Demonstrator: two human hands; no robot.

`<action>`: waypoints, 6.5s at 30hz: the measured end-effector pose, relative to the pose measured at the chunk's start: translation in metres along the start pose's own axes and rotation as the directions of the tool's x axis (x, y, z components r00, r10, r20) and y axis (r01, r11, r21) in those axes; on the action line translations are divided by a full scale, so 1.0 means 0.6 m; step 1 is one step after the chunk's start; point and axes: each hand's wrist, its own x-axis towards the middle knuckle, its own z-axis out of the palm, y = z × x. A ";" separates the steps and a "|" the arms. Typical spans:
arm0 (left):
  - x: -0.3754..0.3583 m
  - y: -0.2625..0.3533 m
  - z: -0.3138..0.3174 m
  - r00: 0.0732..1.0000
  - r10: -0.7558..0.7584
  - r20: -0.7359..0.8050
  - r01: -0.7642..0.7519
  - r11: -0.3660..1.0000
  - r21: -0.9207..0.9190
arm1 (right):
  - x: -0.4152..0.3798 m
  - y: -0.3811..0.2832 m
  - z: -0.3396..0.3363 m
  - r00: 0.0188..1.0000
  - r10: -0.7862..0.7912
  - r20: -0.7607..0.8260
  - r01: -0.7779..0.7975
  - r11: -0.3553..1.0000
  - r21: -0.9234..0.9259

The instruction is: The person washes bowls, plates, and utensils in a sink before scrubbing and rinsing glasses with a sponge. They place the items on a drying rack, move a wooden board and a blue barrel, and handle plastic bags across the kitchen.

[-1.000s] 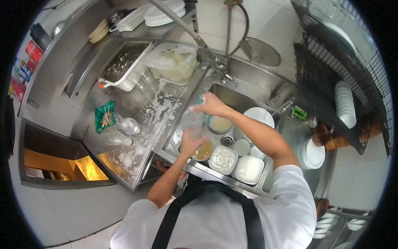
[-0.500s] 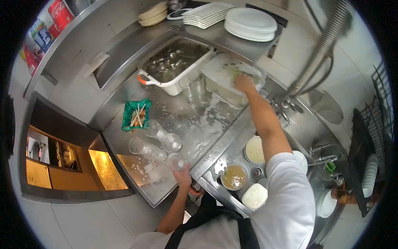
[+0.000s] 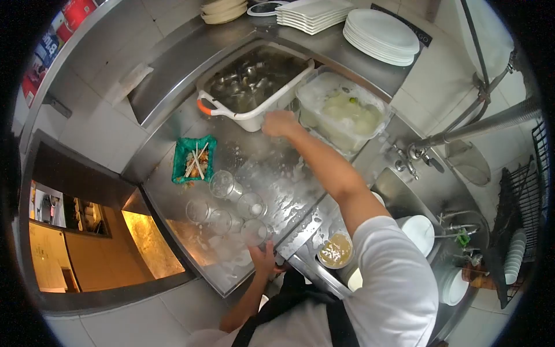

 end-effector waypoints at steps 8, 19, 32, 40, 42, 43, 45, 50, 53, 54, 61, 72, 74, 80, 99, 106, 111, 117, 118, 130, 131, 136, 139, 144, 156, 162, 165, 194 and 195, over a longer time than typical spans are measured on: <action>-0.069 -0.008 -0.034 0.999 -0.025 -0.030 0.029 0.988 0.152 | -0.062 0.025 0.043 0.982 -0.084 -0.172 0.076 0.996 -0.053; -0.070 0.209 0.091 0.853 0.463 0.239 -0.466 0.883 -0.049 | -0.599 0.206 0.194 0.882 0.266 0.388 -0.134 -0.648 0.750; -0.082 0.240 0.296 0.582 -0.218 0.783 0.385 0.922 -0.029 | -0.965 0.226 0.162 0.924 -0.033 -0.382 0.322 0.608 0.725; -0.153 0.275 0.329 0.590 0.791 0.162 -0.720 0.606 -0.339 | -0.967 0.291 0.143 0.931 0.301 0.206 -0.064 -0.423 0.904; -0.162 0.293 0.316 0.822 0.371 0.432 -0.236 0.912 -0.335 | -0.984 0.276 0.137 0.954 0.279 0.112 -0.028 -0.288 0.957; -0.166 0.302 0.308 0.825 0.121 0.552 0.044 0.960 -0.277 | -0.992 0.271 0.135 0.965 0.261 -0.028 0.032 -0.010 0.999; -0.158 0.316 0.296 0.601 -0.326 0.730 0.447 0.894 0.031 | -1.012 0.254 0.114 0.804 -0.084 -0.589 0.512 0.602 0.613; -0.140 0.252 0.292 0.017 -0.455 0.890 0.882 0.426 0.200 | -1.005 0.281 0.057 0.917 -0.073 -0.393 0.268 0.842 0.469; -0.124 0.253 0.279 -0.009 -0.484 0.875 0.898 0.381 0.220 | -1.014 0.285 -0.018 0.784 0.064 -0.618 0.316 0.816 0.485; -0.128 0.255 0.279 0.004 -0.463 0.886 0.881 0.420 0.216 | -0.999 0.280 -0.018 0.753 -0.117 -0.648 0.413 0.850 0.327; -0.131 0.313 0.251 0.891 0.145 0.429 0.008 0.942 -0.335 | -0.875 0.317 0.026 0.966 0.253 0.049 -0.111 0.239 0.965; -0.035 0.246 0.181 0.800 0.208 0.562 -0.118 0.974 -0.192 | -0.596 0.205 -0.038 0.972 0.093 -0.217 0.107 0.647 0.755; 0.000 0.160 0.195 0.902 0.160 0.400 -0.096 0.980 -0.174 | -0.502 0.191 -0.059 0.846 0.170 -0.505 0.250 0.710 0.658; 0.060 0.029 0.195 0.998 -0.030 0.057 0.030 1.000 -0.007 | -0.225 0.319 -0.078 0.770 0.129 -0.624 -0.161 0.987 0.005; 0.053 0.031 0.153 0.999 0.050 0.017 -0.050 0.998 0.030 | 0.003 0.062 0.006 0.978 -0.023 -0.209 0.000 0.994 -0.110; 0.006 0.044 0.120 0.993 0.007 0.114 -0.007 1.000 0.004 | -0.004 0.105 0.052 0.993 0.070 0.097 -0.064 0.996 -0.064; -0.047 0.064 0.122 0.977 0.093 0.191 -0.088 0.996 -0.031 | -0.160 0.183 0.125 0.890 0.329 -0.316 -0.140 0.857 0.496; -0.097 0.138 0.163 0.903 0.307 0.302 -0.278 0.951 -0.136 | -0.492 0.244 0.201 0.882 0.347 0.319 0.063 -0.757 0.650; -0.097 0.161 0.178 0.873 0.364 0.325 -0.330 0.931 -0.156 | -0.549 0.245 0.216 0.870 0.337 0.361 0.073 -0.811 0.580; -0.151 0.202 0.380 0.534 -0.097 0.840 0.315 0.945 -0.091 | -0.968 0.229 0.218 0.967 0.255 -0.008 0.038 -0.113 0.993; -0.155 0.206 0.376 0.316 -0.337 0.887 0.601 0.795 0.088 | -0.984 0.219 0.177 0.985 0.172 0.016 -0.074 0.340 0.937; -0.204 0.219 0.369 0.206 -0.454 0.867 0.658 0.720 0.221 | -1.017 0.283 0.220 0.971 0.165 -0.173 -0.035 0.814 0.580; -0.283 0.294 0.360 0.820 0.100 0.564 0.108 0.940 -0.324 | -1.026 0.290 0.189 0.867 0.498 -0.028 0.009 0.041 0.999; -0.208 0.203 0.385 0.533 -0.137 0.835 0.448 0.883 -0.140 | -1.052 0.228 0.144 0.831 0.477 -0.287 0.007 0.507 0.862; -0.200 0.217 0.367 0.594 -0.134 0.793 0.441 0.879 -0.182 | -1.024 0.273 0.106 0.981 -0.081 -0.174 0.191 0.340 0.921; -0.163 0.232 0.336 -0.072 -0.422 0.904 0.857 0.437 0.273 | -0.995 0.270 0.075 0.946 -0.196 -0.259 0.283 0.887 0.365; -0.162 0.203 0.331 -0.072 -0.401 0.913 0.906 0.357 0.227 | -0.984 0.253 0.021 0.910 0.005 -0.415 0.280 0.730 0.623; -0.024 0.239 0.266 0.819 0.107 0.564 0.238 0.831 -0.503 | -0.344 0.322 -0.088 0.862 0.456 -0.220 0.213 0.067 0.975; -0.024 0.236 0.266 0.822 0.114 0.557 0.259 0.797 -0.545 | -0.311 0.343 -0.031 0.798 0.503 -0.332 0.204 0.294 0.934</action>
